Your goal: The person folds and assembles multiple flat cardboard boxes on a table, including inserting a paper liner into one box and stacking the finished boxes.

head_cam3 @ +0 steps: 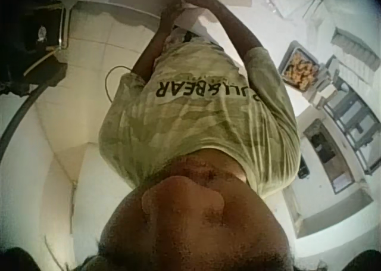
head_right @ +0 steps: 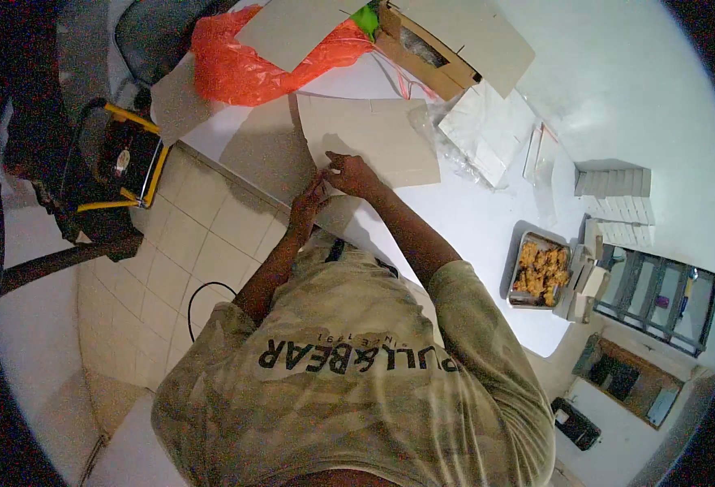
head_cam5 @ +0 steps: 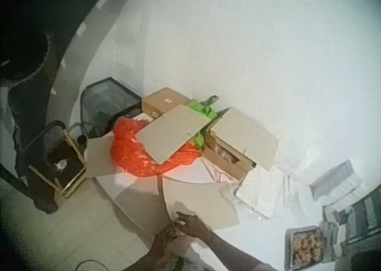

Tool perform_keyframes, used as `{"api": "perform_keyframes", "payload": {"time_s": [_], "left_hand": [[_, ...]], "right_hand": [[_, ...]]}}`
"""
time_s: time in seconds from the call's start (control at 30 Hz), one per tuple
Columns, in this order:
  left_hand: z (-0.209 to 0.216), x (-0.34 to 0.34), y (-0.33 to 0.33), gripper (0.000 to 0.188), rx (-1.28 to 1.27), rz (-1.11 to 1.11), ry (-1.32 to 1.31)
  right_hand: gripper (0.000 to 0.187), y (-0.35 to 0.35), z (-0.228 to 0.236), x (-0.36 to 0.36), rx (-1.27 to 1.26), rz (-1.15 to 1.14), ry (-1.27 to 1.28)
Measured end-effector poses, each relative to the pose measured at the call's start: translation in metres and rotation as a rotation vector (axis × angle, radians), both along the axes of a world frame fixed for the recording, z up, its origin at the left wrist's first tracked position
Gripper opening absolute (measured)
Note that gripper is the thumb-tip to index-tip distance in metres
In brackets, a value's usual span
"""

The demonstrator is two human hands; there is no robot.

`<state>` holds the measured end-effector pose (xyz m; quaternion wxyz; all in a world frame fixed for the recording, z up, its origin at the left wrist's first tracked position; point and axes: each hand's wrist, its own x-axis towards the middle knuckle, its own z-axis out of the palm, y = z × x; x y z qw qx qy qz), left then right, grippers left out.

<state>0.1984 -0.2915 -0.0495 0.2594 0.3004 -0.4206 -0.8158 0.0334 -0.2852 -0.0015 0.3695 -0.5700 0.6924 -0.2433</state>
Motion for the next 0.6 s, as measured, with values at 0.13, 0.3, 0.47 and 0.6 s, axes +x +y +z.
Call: {"api": "perform_keyframes", "payload": {"time_s": [0.13,0.3,0.47,0.6], "left_hand": [[0.007,0.000,0.000,0.049,-0.074,-0.072,-0.166],[-0.013,0.001,-0.001,0.048,-0.257,-0.064,-0.230],[-0.010,-0.004,0.004,0.043,-0.081,0.063,-0.255],[-0.018,-0.011,0.002,0.032,-0.030,0.149,-0.213]], "right_hand": [[0.053,-0.003,0.002,0.001,0.024,0.081,0.072],[0.055,-0.005,-0.012,0.003,0.051,0.091,0.092],[0.062,-0.014,0.000,0.017,0.210,0.165,0.342],[0.067,-0.015,-0.002,0.024,0.102,0.253,0.397]]}}
